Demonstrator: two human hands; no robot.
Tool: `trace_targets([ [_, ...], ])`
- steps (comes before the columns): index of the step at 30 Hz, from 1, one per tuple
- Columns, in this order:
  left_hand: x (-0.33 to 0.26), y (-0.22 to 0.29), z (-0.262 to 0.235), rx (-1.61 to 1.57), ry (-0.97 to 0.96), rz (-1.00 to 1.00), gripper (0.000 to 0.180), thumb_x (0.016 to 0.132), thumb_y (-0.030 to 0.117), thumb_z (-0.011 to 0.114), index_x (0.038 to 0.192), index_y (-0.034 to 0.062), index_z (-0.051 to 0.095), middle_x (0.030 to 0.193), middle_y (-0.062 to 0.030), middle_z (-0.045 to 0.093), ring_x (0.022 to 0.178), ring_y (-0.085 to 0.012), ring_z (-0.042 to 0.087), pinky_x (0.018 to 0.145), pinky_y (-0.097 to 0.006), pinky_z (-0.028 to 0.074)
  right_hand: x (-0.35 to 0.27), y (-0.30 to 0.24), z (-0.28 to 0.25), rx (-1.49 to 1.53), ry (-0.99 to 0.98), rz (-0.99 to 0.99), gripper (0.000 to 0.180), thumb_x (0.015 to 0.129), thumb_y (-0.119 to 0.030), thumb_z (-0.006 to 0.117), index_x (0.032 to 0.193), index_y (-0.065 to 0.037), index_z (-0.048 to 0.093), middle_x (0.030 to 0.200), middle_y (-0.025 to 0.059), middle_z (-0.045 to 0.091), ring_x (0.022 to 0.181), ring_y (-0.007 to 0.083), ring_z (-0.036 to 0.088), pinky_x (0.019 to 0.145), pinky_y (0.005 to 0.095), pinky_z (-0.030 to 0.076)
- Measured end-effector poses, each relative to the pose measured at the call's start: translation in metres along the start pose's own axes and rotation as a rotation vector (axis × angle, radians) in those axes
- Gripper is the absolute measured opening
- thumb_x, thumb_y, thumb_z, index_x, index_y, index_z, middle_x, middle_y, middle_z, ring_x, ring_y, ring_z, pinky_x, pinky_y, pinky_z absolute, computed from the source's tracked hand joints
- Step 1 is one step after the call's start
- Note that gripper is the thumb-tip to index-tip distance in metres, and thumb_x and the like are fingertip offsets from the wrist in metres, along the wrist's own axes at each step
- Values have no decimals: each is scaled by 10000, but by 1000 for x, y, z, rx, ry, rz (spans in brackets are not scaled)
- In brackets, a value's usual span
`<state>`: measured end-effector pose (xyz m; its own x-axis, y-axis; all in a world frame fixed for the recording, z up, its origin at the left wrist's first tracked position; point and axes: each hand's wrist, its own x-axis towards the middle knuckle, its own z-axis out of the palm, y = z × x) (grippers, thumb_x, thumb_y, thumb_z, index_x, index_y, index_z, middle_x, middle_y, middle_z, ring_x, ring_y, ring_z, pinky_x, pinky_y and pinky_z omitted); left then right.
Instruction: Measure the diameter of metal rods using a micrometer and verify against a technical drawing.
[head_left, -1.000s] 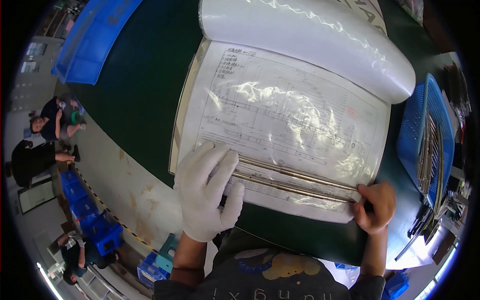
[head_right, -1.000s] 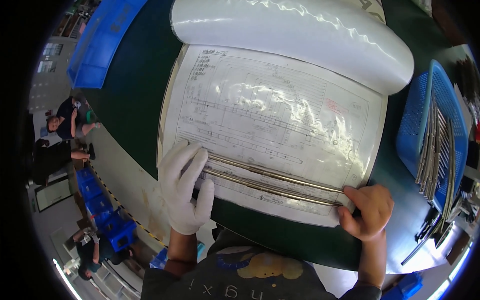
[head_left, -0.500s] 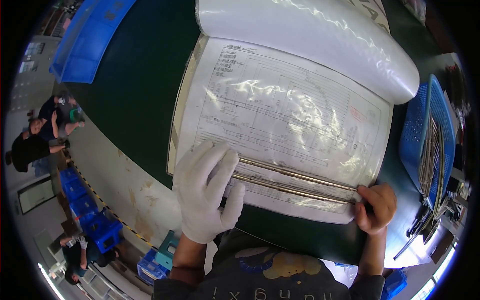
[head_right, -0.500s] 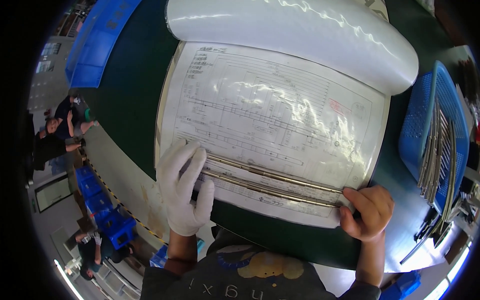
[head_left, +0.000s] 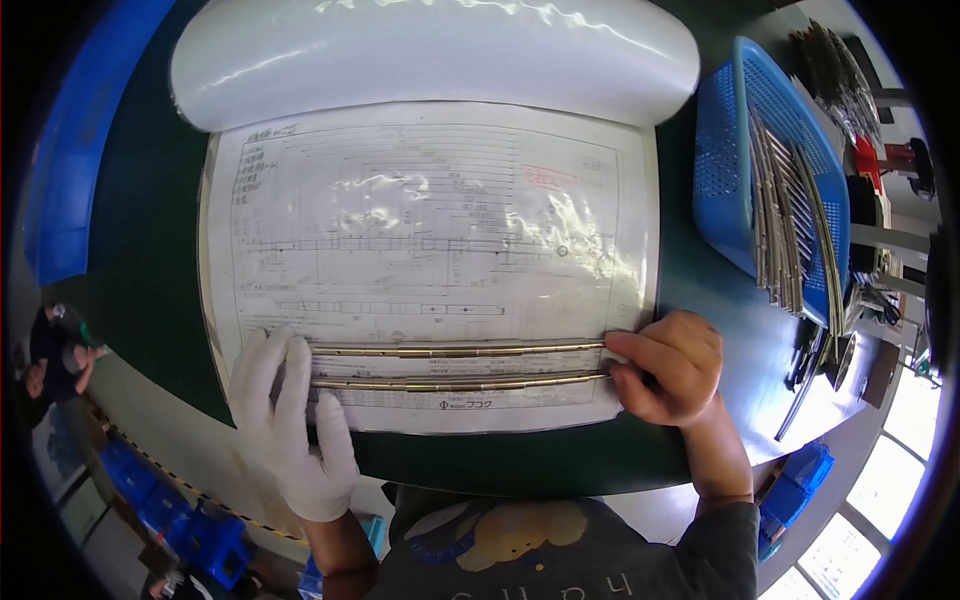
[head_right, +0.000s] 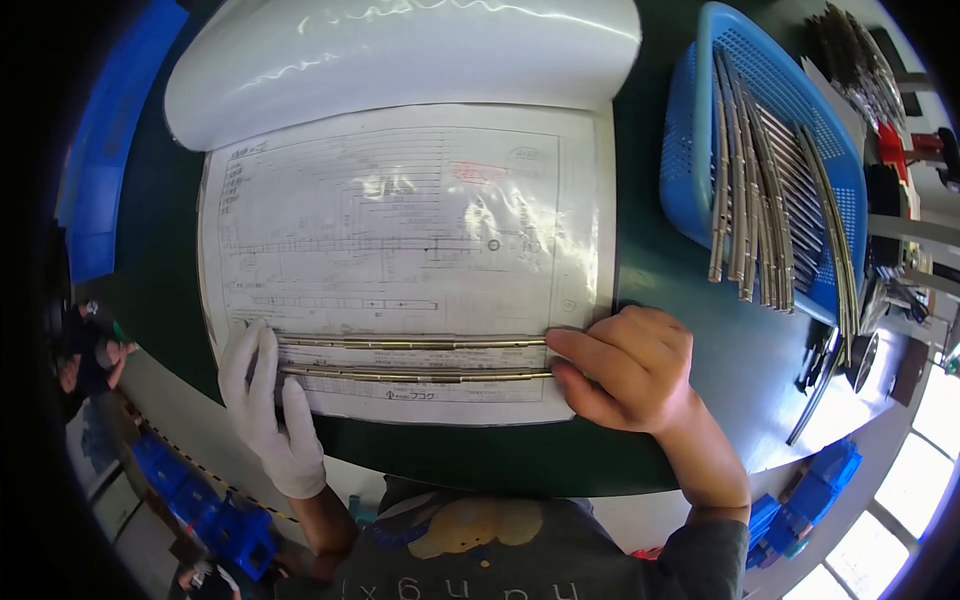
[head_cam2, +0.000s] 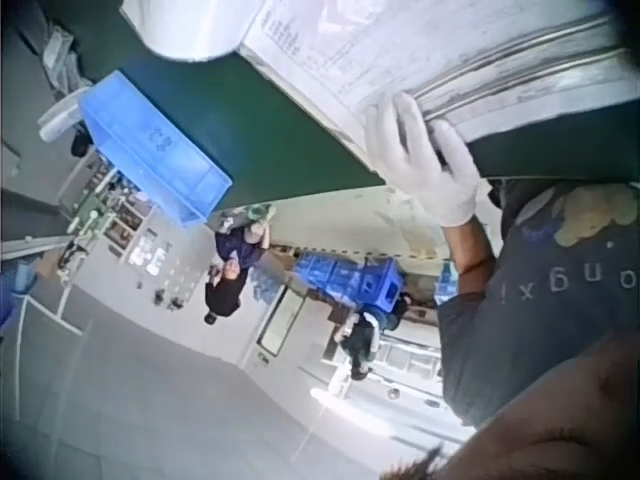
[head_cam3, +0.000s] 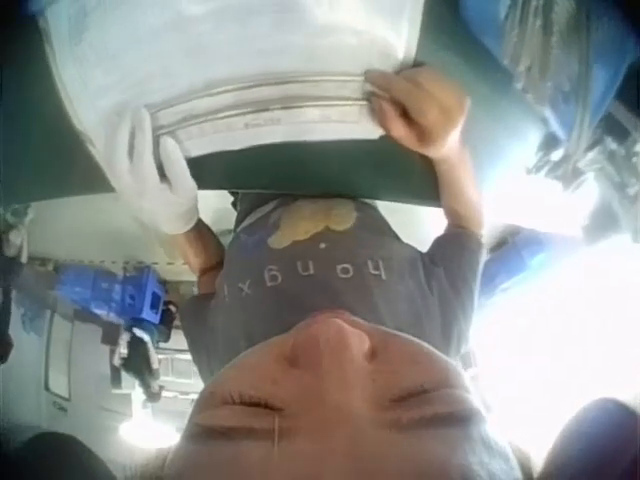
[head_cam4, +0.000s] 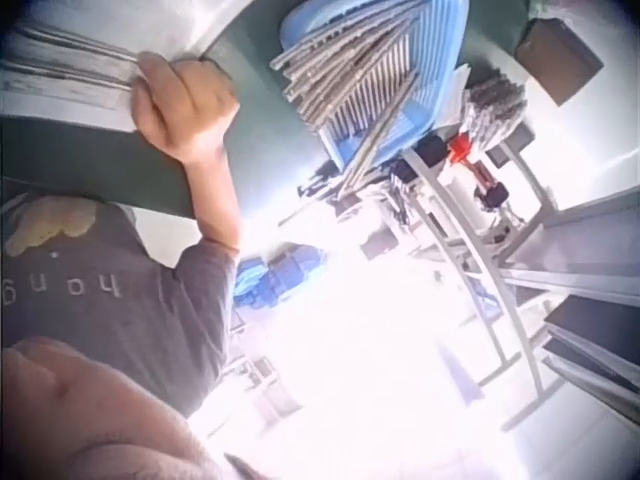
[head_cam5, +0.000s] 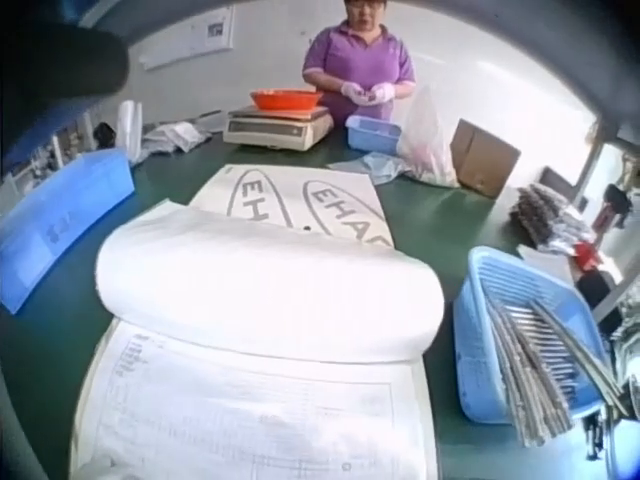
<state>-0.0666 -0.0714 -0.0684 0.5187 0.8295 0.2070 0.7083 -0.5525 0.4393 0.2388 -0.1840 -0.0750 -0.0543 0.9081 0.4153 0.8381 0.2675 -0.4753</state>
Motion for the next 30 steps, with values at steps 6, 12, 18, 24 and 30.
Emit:
trace_targets([
  [6, 2, 0, -1, 45, 10, 22, 423, 822, 104, 518, 1219, -29, 570, 1265, -181, 536, 1174, -380, 480, 1020, -461, 366, 2, 1, -2, 55, -2, 21, 269, 655, -99, 725, 918, -43, 706, 645, 28, 541, 491, 178, 512, 440, 290, 391],
  [12, 2, 0, -1, 58, 5, 19, 426, 830, 104, 513, 1229, -38, 562, 1272, -184, 525, 1192, -375, 472, 1027, -460, 360, 1, 1, -2, 74, -17, 27, 264, 676, -106, 712, 931, -38, 707, 641, 27, 536, 498, 181, 513, 441, 295, 396],
  [18, 1, -1, -1, 61, 15, 9, 428, 832, 97, 517, 1236, -39, 556, 1272, -189, 522, 1190, -373, 475, 1023, -457, 365, 0, 1, -1, 69, -4, 17, 266, 679, -115, 707, 935, -42, 711, 645, 26, 528, 505, 174, 515, 443, 292, 400],
  [24, 4, 3, -3, 103, -38, -21, 469, 834, 127, 493, 1275, -30, 532, 1334, -190, 479, 1238, -381, 434, 1054, -467, 327, 0, 0, -1, 12, -3, -70, 284, 683, -132, 696, 950, -38, 718, 657, 25, 524, 512, 160, 522, 449, 289, 411],
  [30, 9, 1, -3, 143, -92, -1, 541, 846, 223, 437, 1329, -17, 486, 1417, -205, 408, 1314, -398, 362, 1104, -514, 249, 2, 0, -1, 47, -35, 12, 334, 681, -132, 700, 999, -30, 713, 659, 32, 520, 516, 175, 519, 460, 297, 421],
])
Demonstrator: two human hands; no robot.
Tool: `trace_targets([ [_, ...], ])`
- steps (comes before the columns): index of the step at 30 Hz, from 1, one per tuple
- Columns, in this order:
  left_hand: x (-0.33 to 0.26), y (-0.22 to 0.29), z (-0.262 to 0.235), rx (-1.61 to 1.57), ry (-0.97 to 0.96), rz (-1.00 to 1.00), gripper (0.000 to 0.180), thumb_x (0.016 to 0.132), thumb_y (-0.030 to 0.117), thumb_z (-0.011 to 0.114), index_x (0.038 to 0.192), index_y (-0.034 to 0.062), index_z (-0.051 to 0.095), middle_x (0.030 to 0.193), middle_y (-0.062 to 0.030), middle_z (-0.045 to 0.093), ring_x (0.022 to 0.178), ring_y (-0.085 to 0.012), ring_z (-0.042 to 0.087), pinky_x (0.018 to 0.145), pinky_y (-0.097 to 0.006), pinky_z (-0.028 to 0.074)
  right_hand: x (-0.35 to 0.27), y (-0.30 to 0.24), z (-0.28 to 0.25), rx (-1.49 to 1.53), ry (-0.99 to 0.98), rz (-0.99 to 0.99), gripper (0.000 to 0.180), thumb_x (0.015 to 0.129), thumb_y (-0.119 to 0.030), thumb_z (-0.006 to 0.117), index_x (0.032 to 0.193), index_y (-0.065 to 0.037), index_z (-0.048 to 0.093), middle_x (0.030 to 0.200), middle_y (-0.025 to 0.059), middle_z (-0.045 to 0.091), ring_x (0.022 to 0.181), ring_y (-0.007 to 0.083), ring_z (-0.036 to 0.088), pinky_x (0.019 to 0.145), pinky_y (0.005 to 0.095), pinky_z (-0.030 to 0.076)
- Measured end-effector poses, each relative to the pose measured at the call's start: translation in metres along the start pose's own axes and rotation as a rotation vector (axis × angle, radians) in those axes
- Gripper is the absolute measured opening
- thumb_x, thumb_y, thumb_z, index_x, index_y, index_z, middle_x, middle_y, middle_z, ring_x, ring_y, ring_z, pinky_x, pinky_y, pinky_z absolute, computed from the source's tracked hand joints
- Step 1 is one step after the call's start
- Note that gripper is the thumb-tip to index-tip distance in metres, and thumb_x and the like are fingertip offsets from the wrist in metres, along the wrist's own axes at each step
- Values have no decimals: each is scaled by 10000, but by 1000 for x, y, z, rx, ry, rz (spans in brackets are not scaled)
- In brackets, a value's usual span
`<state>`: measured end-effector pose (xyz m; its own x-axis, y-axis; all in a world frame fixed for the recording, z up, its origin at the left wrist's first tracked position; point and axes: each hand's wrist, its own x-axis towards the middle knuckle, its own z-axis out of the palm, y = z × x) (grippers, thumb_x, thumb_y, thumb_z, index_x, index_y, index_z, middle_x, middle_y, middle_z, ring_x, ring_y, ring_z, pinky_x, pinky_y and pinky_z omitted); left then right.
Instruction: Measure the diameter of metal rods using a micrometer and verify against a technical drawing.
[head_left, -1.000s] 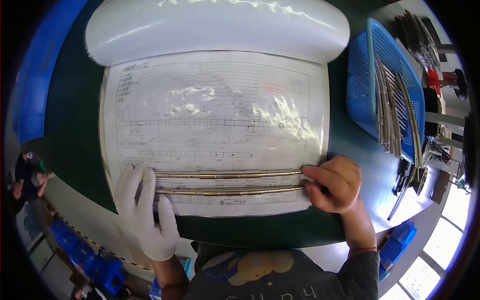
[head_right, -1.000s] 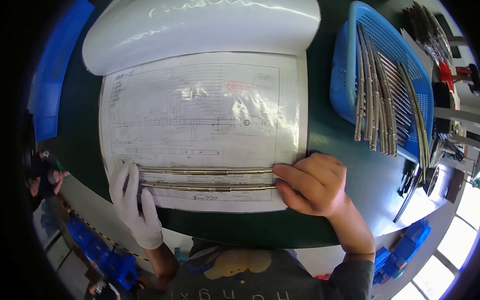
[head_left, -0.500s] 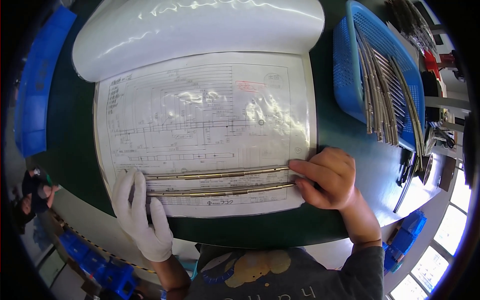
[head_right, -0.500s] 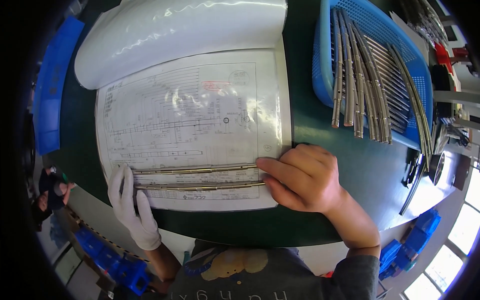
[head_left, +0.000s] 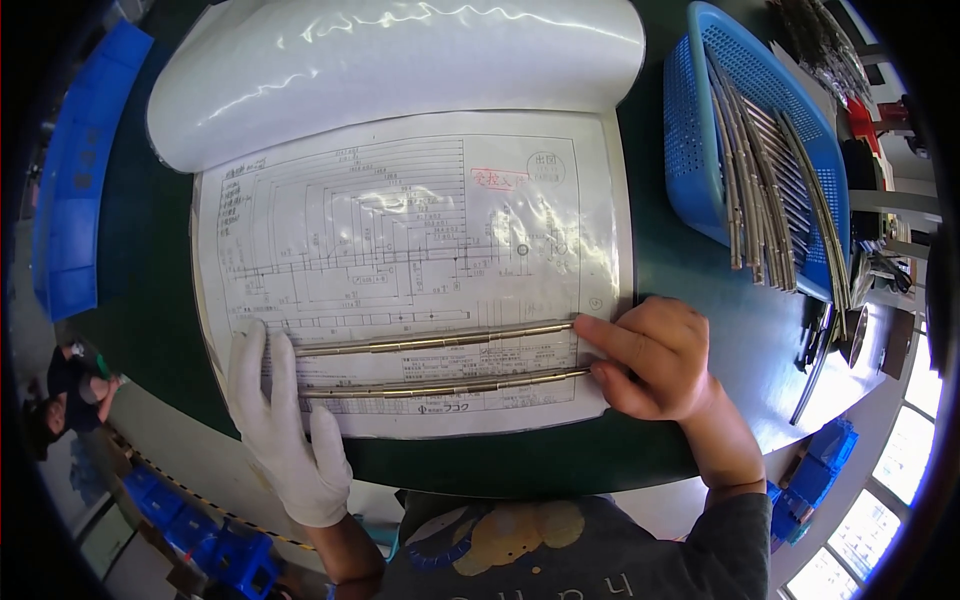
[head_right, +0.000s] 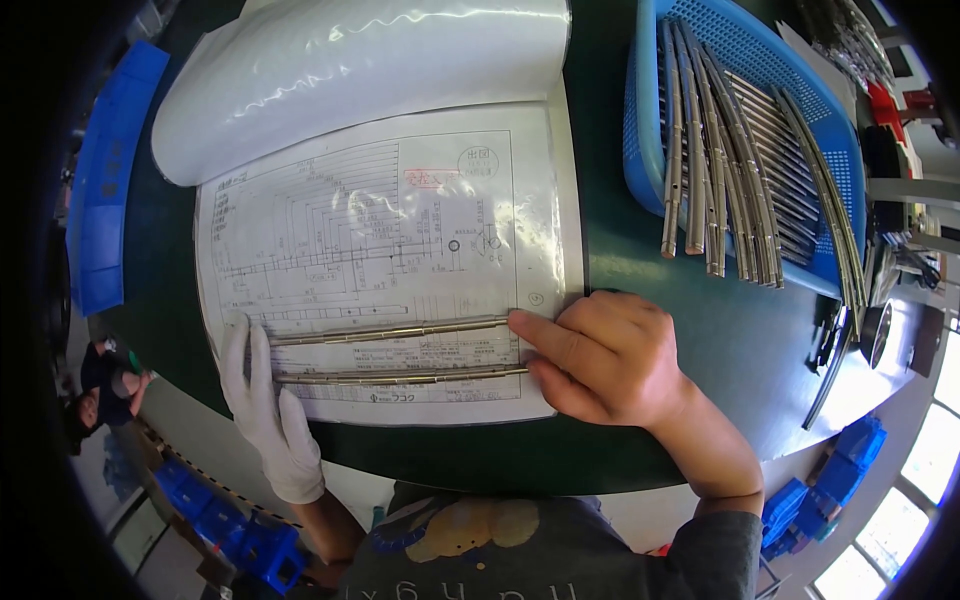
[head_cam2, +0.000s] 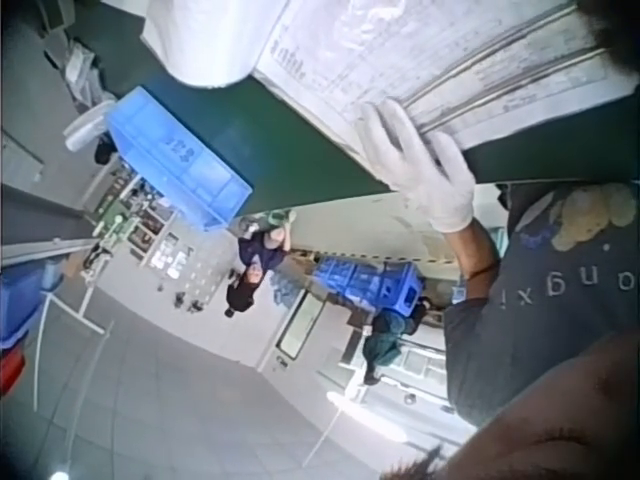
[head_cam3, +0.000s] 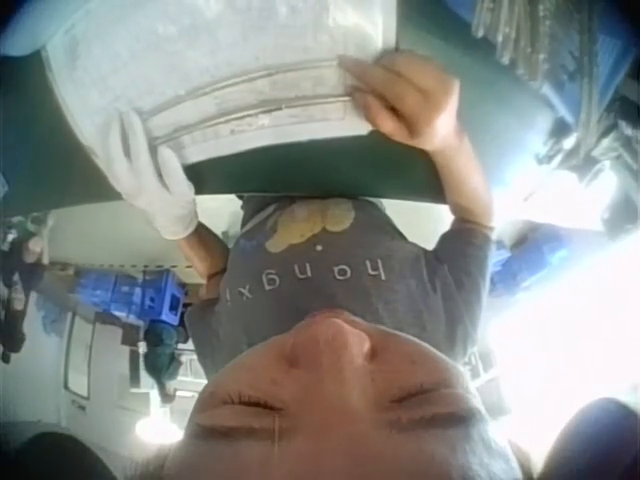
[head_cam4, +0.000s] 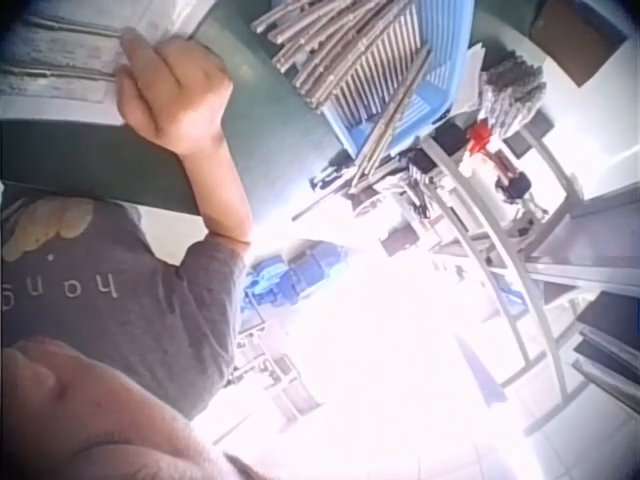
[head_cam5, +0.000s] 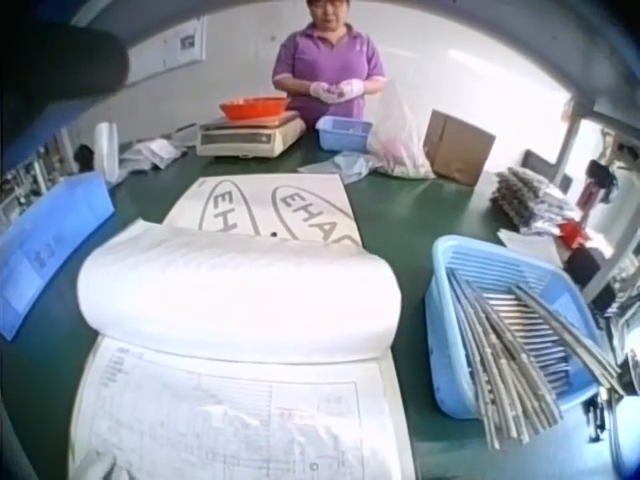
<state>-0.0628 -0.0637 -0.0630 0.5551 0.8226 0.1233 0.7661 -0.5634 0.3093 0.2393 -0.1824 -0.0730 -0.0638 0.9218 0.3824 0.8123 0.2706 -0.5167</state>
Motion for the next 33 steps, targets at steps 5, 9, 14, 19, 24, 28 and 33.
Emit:
trace_targets([
  [5, 3, 2, 0, 44, -7, 10, 566, 902, 311, 409, 1362, -16, 451, 1431, -205, 388, 1328, -401, 345, 1117, -540, 211, 1, -1, 1, 28, 0, 49, 379, 673, -122, 712, 1040, -26, 699, 657, 38, 516, 518, 193, 513, 466, 307, 421],
  [9, 5, 3, 2, 70, -8, 17, 580, 918, 337, 398, 1382, -10, 430, 1433, -203, 382, 1329, -399, 344, 1122, -542, 199, 0, 0, 1, 28, -5, 65, 384, 671, -118, 717, 1043, -26, 698, 655, 38, 510, 516, 195, 507, 466, 310, 419],
  [14, 3, 4, 2, 115, -18, 7, 588, 923, 346, 395, 1397, -1, 411, 1439, -202, 372, 1336, -392, 340, 1124, -548, 193, 1, 0, 1, 28, -14, 75, 406, 667, -107, 716, 1064, -24, 689, 652, 41, 503, 507, 196, 499, 462, 314, 415],
  [19, 4, 3, 2, 113, -17, 6, 589, 921, 344, 400, 1397, -1, 410, 1443, -199, 368, 1342, -389, 333, 1123, -545, 196, 1, 0, 1, 28, -13, 77, 410, 665, -98, 715, 1067, -24, 687, 650, 41, 500, 505, 195, 499, 460, 314, 415],
  [24, 5, 5, 2, 118, -21, 8, 594, 917, 343, 410, 1398, -5, 406, 1445, -203, 366, 1341, -394, 332, 1119, -542, 204, 1, 0, 1, 24, -11, 76, 413, 663, -90, 714, 1070, -23, 684, 653, 40, 505, 507, 195, 501, 460, 315, 415],
  [28, 6, 5, 2, 115, -24, 14, 607, 908, 341, 423, 1401, -11, 397, 1443, -210, 364, 1337, -401, 334, 1114, -545, 205, 0, 0, 1, 25, -13, 85, 417, 667, -89, 716, 1077, -22, 681, 656, 41, 509, 507, 195, 501, 461, 316, 414],
  [33, 8, 5, 3, 109, -20, 19, 623, 904, 354, 434, 1405, -12, 388, 1442, -213, 363, 1336, -401, 335, 1112, -549, 204, 1, 0, 1, 18, -19, 94, 427, 670, -87, 716, 1089, -19, 676, 653, 42, 508, 506, 197, 498, 462, 318, 413],
])
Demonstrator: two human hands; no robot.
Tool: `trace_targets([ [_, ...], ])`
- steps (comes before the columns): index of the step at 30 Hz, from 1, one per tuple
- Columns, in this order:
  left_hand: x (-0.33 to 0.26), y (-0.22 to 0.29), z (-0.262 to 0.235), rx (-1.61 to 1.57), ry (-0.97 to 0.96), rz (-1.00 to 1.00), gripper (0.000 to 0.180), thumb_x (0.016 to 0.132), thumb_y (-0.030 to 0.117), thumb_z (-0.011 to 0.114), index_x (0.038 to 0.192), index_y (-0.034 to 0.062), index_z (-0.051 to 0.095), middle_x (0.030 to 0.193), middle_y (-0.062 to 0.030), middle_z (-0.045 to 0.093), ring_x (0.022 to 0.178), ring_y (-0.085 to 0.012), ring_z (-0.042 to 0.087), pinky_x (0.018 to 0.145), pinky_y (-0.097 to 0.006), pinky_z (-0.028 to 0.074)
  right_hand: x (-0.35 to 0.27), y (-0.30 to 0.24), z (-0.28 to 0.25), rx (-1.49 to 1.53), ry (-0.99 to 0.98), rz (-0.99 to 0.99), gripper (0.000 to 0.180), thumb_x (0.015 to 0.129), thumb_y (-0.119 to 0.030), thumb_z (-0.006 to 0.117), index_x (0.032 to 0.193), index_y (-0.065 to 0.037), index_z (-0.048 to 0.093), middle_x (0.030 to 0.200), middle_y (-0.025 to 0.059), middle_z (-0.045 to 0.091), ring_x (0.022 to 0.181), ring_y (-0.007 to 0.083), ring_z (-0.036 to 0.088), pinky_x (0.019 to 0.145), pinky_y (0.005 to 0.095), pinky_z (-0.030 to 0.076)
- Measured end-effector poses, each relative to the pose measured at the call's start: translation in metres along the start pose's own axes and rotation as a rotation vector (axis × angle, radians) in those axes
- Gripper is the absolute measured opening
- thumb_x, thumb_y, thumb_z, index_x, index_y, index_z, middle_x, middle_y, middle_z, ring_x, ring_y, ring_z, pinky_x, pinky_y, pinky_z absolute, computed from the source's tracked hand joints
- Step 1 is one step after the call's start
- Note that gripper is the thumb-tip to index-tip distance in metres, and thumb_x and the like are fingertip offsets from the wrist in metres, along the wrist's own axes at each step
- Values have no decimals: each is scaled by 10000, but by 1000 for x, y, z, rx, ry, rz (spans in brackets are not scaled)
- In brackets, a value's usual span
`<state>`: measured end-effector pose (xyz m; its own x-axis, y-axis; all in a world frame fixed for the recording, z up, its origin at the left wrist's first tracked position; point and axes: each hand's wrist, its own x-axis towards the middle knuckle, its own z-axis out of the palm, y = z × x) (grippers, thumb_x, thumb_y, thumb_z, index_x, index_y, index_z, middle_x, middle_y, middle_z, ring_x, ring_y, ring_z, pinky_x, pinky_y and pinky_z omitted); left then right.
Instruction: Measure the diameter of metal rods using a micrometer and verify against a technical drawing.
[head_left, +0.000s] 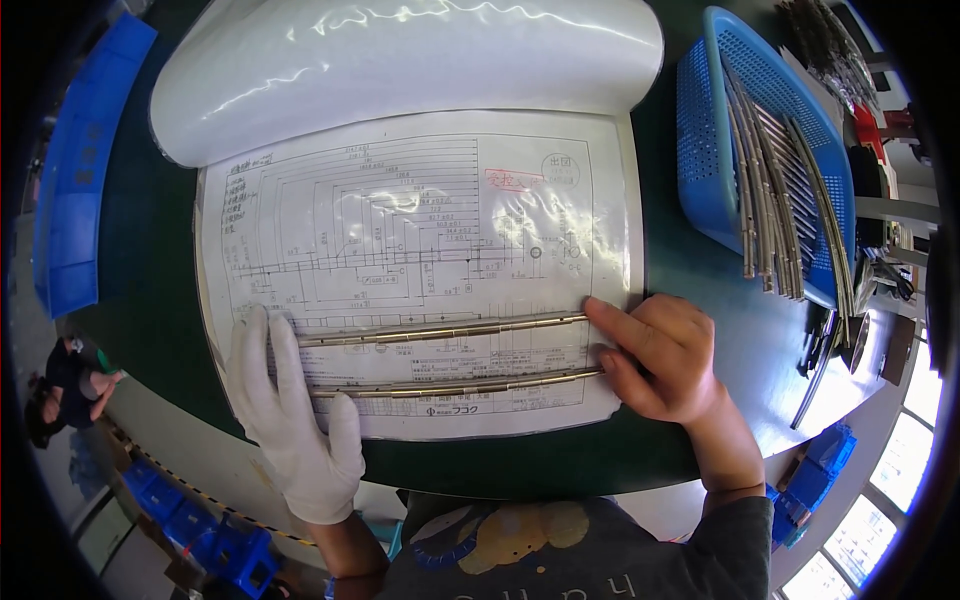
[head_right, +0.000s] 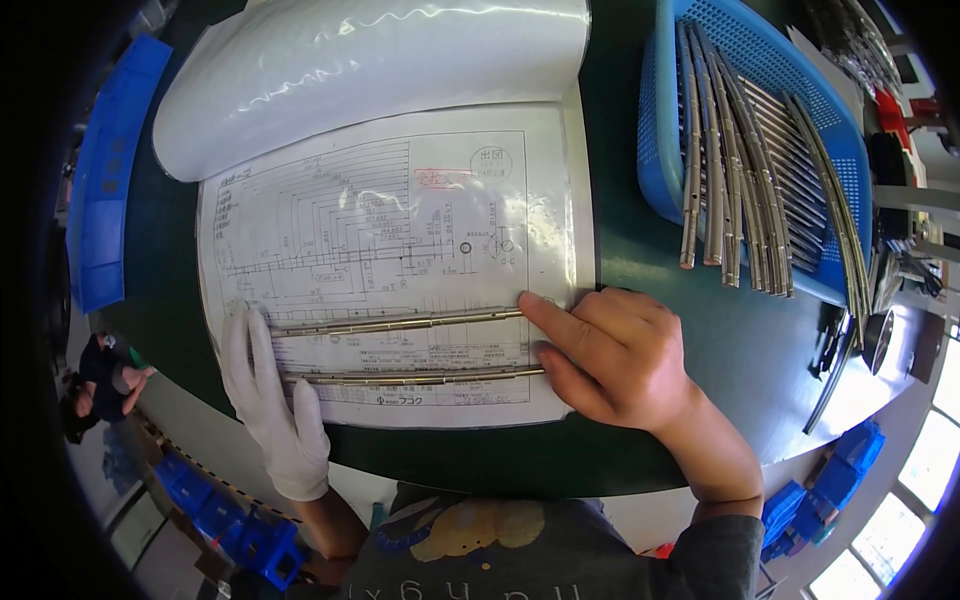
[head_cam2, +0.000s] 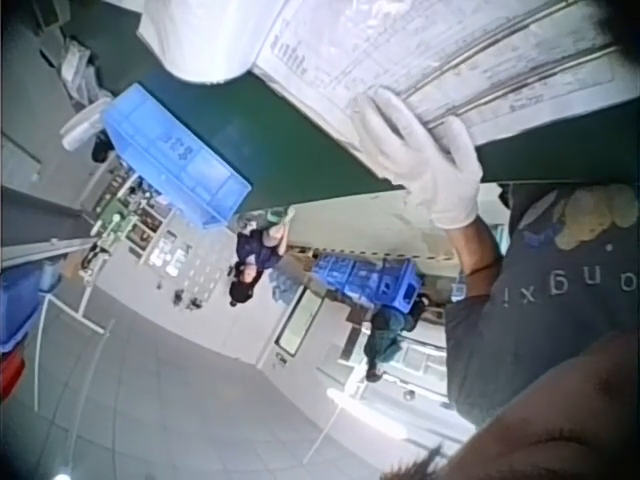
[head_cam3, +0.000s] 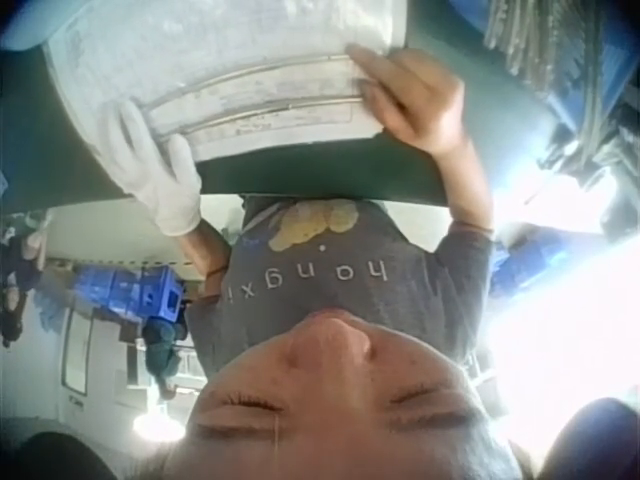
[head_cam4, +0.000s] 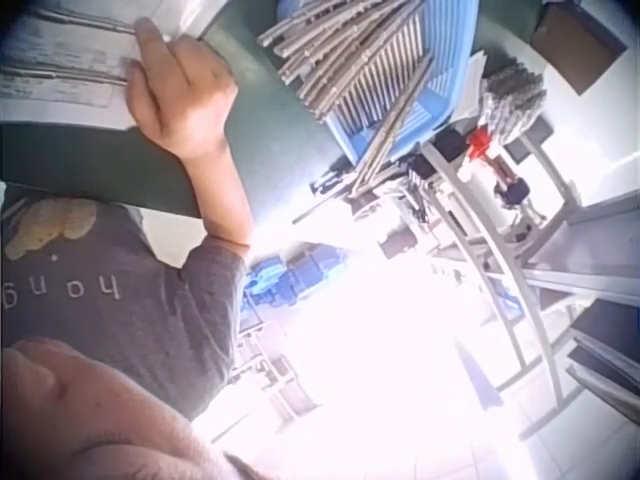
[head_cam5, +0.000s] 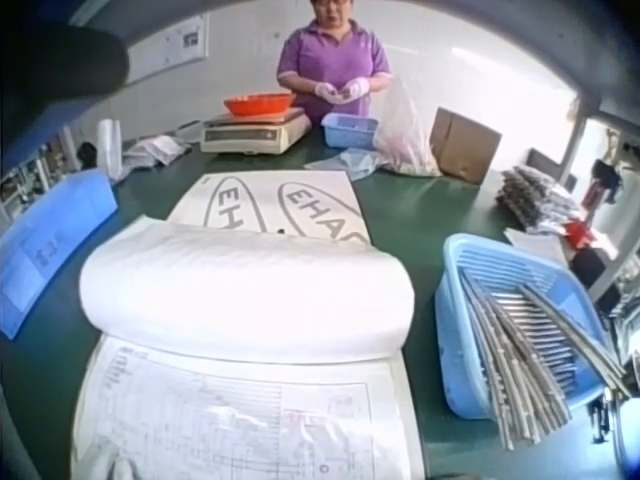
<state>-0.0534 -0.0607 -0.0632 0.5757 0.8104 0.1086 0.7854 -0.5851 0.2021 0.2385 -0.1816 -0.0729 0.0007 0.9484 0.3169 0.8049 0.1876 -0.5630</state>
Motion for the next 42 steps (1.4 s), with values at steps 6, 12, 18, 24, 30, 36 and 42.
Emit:
trace_targets([
  [6, 1, 0, 2, -2, 3, 1, 628, 902, 362, 440, 1402, -14, 392, 1446, -213, 360, 1341, -396, 332, 1113, -552, 200, 1, 0, -1, -15, -8, 8, 433, 669, -81, 715, 1095, -13, 674, 645, 43, 499, 505, 199, 495, 462, 322, 413],
  [12, -3, -1, -11, 72, -1, -24, 649, 864, 344, 520, 1389, -22, 406, 1433, -221, 371, 1330, -406, 339, 1116, -542, 202, 7, -3, 0, 22, -35, -29, 423, 679, -89, 707, 1093, -5, 674, 641, 53, 490, 503, 213, 490, 468, 336, 408],
  [18, 3, 1, 6, -83, 34, 24, 664, 811, 376, 601, 1326, -21, 466, 1382, -230, 417, 1248, -423, 405, 1037, -527, 306, -3, 0, -3, 11, -32, 21, 404, 678, -51, 667, 1076, 22, 674, 610, 69, 459, 495, 231, 455, 470, 347, 370],
  [24, 3, -1, 4, -80, 78, 37, 644, 802, 367, 619, 1301, -17, 481, 1357, -231, 435, 1229, -416, 419, 1011, -522, 328, -1, 1, 0, 9, -23, 17, 411, 669, -40, 664, 1074, 30, 672, 609, 70, 448, 504, 232, 450, 480, 346, 366],
  [30, 3, -2, 4, -98, 84, 45, 639, 813, 379, 612, 1294, -21, 482, 1351, -232, 437, 1226, -415, 424, 1003, -521, 331, -3, 1, 0, -8, -29, 15, 413, 666, -36, 665, 1073, 33, 671, 615, 70, 450, 511, 231, 453, 486, 343, 367],
  [36, 0, -2, 4, -74, 90, 23, 616, 817, 386, 611, 1283, -1, 495, 1343, -225, 446, 1220, -412, 433, 990, -521, 345, -2, 0, 3, 10, -25, 19, 379, 680, -30, 659, 1055, 27, 668, 597, 61, 448, 506, 223, 446, 479, 340, 353],
  [42, 3, -5, 12, -243, 166, 54, 495, 752, 269, 690, 1164, 38, 540, 1320, -200, 477, 1226, -404, 445, 1016, -520, 329, -1, -4, -2, 18, -11, 78, 180, 689, -53, 675, 865, -37, 640, 573, 33, 463, 476, 211, 442, 467, 336, 342],
])
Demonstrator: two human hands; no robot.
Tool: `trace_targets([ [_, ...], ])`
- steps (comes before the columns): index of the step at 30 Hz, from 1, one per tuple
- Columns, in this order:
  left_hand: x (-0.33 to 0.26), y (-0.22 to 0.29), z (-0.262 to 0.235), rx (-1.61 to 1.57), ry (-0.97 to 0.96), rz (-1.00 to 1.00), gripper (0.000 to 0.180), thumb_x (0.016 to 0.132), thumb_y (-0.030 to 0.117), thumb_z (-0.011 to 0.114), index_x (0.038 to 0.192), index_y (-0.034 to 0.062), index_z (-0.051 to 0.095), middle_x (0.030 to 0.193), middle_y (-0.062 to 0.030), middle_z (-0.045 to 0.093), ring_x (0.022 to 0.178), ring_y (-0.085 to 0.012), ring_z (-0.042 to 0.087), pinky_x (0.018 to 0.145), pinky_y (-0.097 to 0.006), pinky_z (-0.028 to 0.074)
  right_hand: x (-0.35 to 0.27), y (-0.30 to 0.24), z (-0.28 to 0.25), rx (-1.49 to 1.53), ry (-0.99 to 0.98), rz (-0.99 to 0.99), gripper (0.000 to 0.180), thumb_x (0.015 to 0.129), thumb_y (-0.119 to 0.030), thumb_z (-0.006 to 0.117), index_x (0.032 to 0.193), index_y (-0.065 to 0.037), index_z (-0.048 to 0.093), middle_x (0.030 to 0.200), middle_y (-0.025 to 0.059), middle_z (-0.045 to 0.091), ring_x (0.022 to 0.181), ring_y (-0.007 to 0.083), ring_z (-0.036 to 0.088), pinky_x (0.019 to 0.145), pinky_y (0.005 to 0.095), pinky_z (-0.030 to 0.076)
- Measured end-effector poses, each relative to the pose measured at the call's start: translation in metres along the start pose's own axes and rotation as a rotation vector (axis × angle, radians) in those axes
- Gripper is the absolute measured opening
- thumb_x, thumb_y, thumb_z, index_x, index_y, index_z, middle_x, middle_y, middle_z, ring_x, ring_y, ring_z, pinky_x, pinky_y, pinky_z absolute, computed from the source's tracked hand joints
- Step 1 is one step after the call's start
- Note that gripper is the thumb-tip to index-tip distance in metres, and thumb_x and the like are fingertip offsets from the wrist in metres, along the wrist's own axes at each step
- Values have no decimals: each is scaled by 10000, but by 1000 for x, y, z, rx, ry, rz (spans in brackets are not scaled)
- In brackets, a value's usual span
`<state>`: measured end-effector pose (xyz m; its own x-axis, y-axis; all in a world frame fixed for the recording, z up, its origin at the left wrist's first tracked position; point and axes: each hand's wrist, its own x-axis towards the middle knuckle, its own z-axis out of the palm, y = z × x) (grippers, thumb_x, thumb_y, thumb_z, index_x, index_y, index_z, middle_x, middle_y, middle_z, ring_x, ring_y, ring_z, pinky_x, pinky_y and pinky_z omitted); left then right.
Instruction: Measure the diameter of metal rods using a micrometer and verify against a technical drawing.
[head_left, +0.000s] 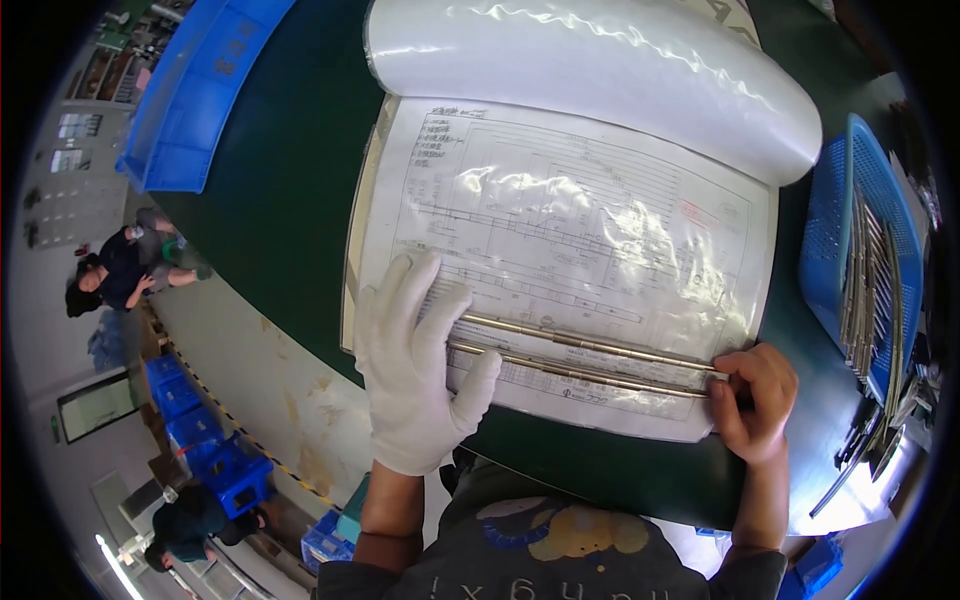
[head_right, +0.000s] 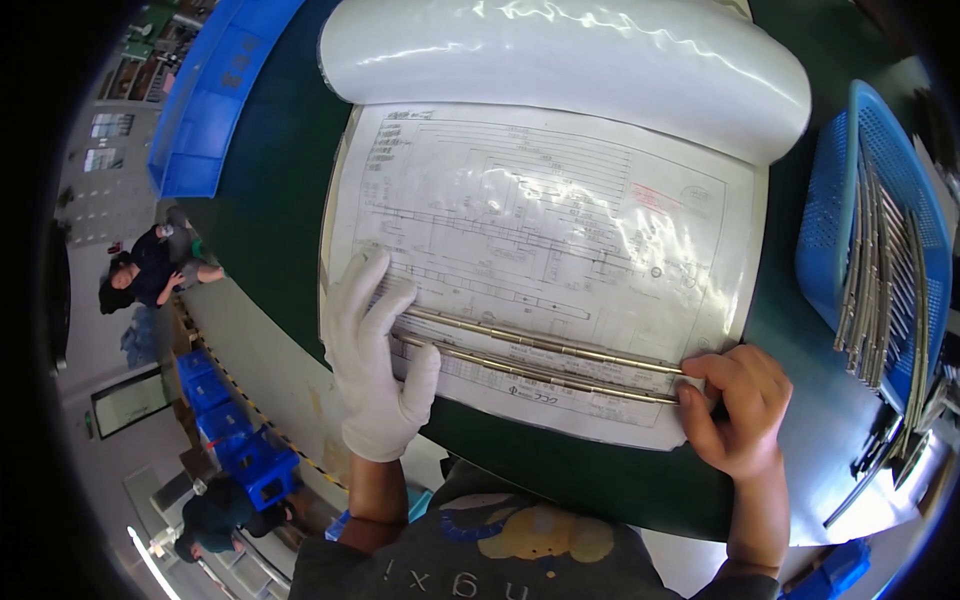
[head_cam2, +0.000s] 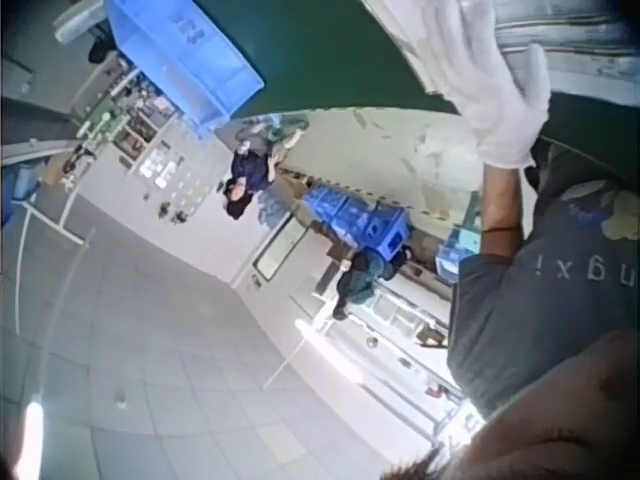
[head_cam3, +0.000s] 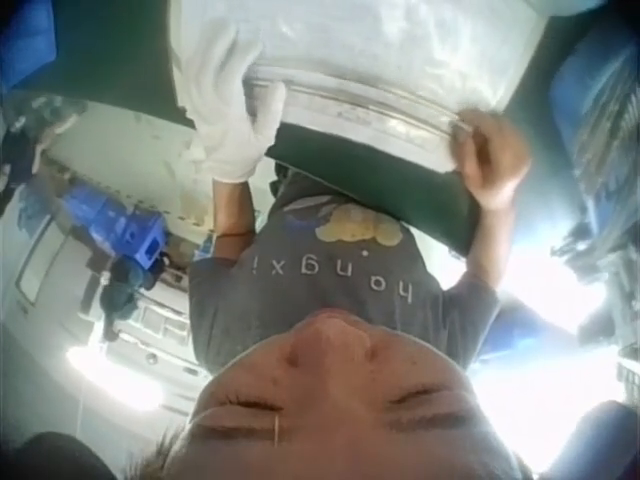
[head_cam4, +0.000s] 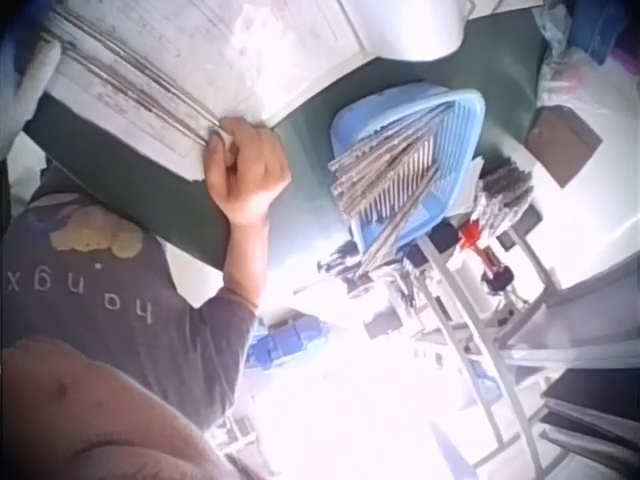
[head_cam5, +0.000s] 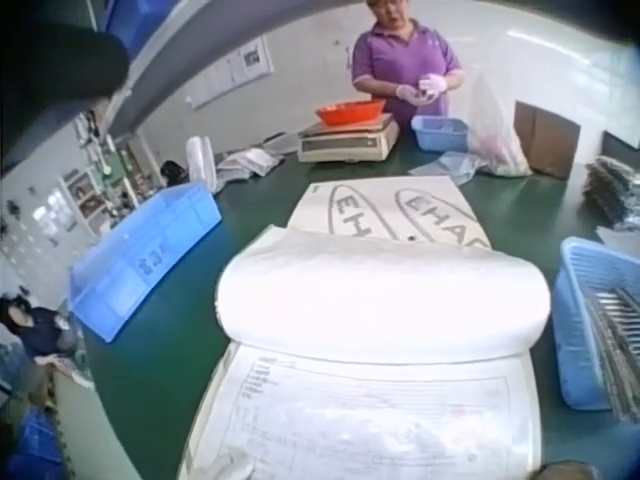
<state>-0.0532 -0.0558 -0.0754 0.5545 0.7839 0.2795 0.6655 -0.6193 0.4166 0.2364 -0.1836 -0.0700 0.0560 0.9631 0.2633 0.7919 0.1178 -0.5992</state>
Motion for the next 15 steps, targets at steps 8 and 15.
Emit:
trace_targets([
  [8, -6, 4, -7, 27, -21, -32, 339, 685, -17, 544, 1022, 17, 533, 1306, -207, 511, 1208, -396, 451, 1047, -479, 331, 4, 7, 11, 52, -36, -134, 157, 693, -136, 736, 746, -98, 593, 686, 53, 560, 591, 240, 575, 528, 342, 459],
  [15, -12, 2, 1, 22, -128, 99, 393, 740, 148, 641, 1121, 69, 590, 1295, -149, 497, 1180, -389, 460, 994, -484, 373, -7, -4, 9, -18, 5, -200, 196, 757, -183, 697, 717, -85, 531, 661, 53, 469, 572, 232, 537, 503, 346, 435],
])
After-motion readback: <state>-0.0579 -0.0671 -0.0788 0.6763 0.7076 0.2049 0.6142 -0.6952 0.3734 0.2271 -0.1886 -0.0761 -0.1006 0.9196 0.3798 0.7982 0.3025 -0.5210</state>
